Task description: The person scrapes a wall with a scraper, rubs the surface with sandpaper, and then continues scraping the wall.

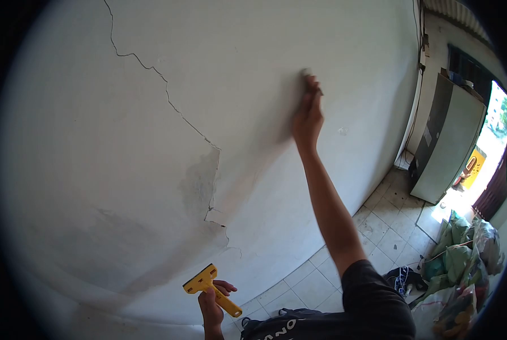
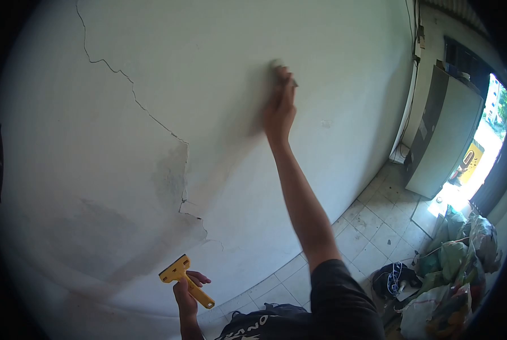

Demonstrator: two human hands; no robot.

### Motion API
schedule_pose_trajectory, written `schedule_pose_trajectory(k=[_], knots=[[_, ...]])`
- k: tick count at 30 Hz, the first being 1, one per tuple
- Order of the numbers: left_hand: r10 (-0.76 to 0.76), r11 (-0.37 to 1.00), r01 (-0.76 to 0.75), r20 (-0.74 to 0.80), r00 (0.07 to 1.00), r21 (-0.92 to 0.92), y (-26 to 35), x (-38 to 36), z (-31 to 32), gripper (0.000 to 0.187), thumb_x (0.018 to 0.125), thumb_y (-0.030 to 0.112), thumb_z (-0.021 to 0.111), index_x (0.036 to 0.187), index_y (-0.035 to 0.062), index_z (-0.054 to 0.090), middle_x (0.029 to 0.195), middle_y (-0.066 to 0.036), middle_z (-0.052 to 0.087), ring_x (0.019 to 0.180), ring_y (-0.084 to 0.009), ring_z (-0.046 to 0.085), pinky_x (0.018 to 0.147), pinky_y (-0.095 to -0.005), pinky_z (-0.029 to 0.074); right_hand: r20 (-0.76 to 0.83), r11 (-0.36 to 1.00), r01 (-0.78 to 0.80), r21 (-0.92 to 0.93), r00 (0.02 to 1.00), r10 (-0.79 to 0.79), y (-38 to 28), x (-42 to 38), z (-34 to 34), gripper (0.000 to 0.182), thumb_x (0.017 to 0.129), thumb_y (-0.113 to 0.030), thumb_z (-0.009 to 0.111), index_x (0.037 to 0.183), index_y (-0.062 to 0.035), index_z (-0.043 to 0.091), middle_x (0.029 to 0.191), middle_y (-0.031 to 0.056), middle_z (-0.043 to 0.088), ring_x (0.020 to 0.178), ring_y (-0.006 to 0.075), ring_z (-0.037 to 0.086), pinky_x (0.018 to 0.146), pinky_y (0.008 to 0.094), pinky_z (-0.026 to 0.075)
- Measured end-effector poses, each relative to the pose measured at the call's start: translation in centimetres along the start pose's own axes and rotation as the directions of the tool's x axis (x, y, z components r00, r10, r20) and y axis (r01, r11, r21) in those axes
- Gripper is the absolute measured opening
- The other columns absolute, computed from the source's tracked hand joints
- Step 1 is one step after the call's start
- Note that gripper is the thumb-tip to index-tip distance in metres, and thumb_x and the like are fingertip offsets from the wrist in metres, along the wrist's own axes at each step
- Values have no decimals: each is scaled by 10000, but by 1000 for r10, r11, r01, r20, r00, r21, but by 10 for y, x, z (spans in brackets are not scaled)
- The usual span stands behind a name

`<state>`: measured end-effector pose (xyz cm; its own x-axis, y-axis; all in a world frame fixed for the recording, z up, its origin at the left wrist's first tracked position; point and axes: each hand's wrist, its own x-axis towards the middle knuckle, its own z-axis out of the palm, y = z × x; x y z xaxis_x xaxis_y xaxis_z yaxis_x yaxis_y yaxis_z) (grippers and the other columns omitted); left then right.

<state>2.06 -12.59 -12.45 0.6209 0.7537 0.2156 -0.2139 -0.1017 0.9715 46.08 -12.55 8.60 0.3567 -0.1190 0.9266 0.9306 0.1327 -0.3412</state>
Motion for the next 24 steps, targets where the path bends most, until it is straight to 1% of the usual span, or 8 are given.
schedule_pose_trajectory(k=[1, 3, 4, 6, 8, 12, 19, 24], knots=[[-2, 1000, 2, -2, 1000, 1, -1, -1, 1, 499, 1029, 346, 323, 783, -8, 574, 870, -193, 661, 813, -306, 687, 781, -399, 522, -128, 884, -369, 285, 900, 417, -9, 13, -1, 381, 1030, -91, 425, 1392, -15, 519, 1369, 165, 591, 1238, 344, 590, 1042, 425, 478], [12, 999, -12, 6, 1000, -39, -4, -2, 1, 507, 1031, 352, 322, 784, -8, 579, 862, -193, 664, 808, -295, 682, 776, -395, 518, -89, 927, -345, 150, 929, 360, -46, -14, 32, 417, 1043, -118, 419, 1452, -43, 443, 1412, 150, 560, 1265, 334, 572, 1054, 437, 465], [17, 999, -17, 8, 1000, -36, -1, 0, 2, 507, 1031, 352, 322, 784, -8, 579, 862, -193, 664, 808, -295, 682, 776, -395, 518, 182, 932, -193, -307, 949, 257, -87, -49, 48, 508, 957, -64, 513, 1460, -61, 442, 1493, 132, 483, 1378, 305, 466, 1158, 437, 364], [5, 1000, -4, 37, 999, -20, 8, -1, 5, 510, 1034, 353, 317, 790, -9, 582, 859, -192, 663, 809, -286, 679, 777, -392, 515, 459, 878, 476, 42, 771, -440, -114, -149, 67, 643, 876, -17, 545, 1499, -123, 425, 1557, 72, 416, 1432, 243, 404, 1214, 416, 297], [18, 1000, -18, 48, 999, -7, 12, -3, 6, 509, 1034, 350, 317, 792, -10, 582, 857, -192, 663, 812, -286, 678, 779, -393, 515, 696, 813, 448, 373, 445, -564, -124, -221, 35, 542, 909, -41, 526, 1436, -167, 520, 1538, -3, 448, 1402, 177, 444, 1187, 395, 368], [57, 998, -57, 25, 998, -19, 8, -6, 10, 493, 1034, 333, 322, 794, -11, 582, 835, -179, 647, 808, -283, 675, 786, -399, 519, 924, 888, -320, 329, -84, -373, -84, -298, -17, 379, 970, -41, 488, 1308, -147, 626, 1496, 21, 498, 1368, 227, 489, 1171, 386, 395], [-15, 996, 9, -73, 997, -84, -19, -8, -8, 481, 1037, 326, 339, 794, -11, 581, 835, -176, 630, 804, -283, 669, 783, -406, 526, 437, 933, 186, 307, 843, -312, -112, -107, 18, 521, 871, 136, 515, 1335, -84, 605, 1406, 98, 580, 1365, 277, 492, 1183, 464, 344], [0, 990, -7, -51, 999, -141, -38, -10, -22, 447, 1024, 286, 340, 804, -14, 589, 858, -185, 641, 816, -281, 658, 798, -409, 521, 277, 988, 150, 45, 948, -156, -116, -143, 85, 604, 823, 121, 531, 1398, -64, 542, 1487, 103, 500, 1420, 286, 418, 1200, 472, 305]])
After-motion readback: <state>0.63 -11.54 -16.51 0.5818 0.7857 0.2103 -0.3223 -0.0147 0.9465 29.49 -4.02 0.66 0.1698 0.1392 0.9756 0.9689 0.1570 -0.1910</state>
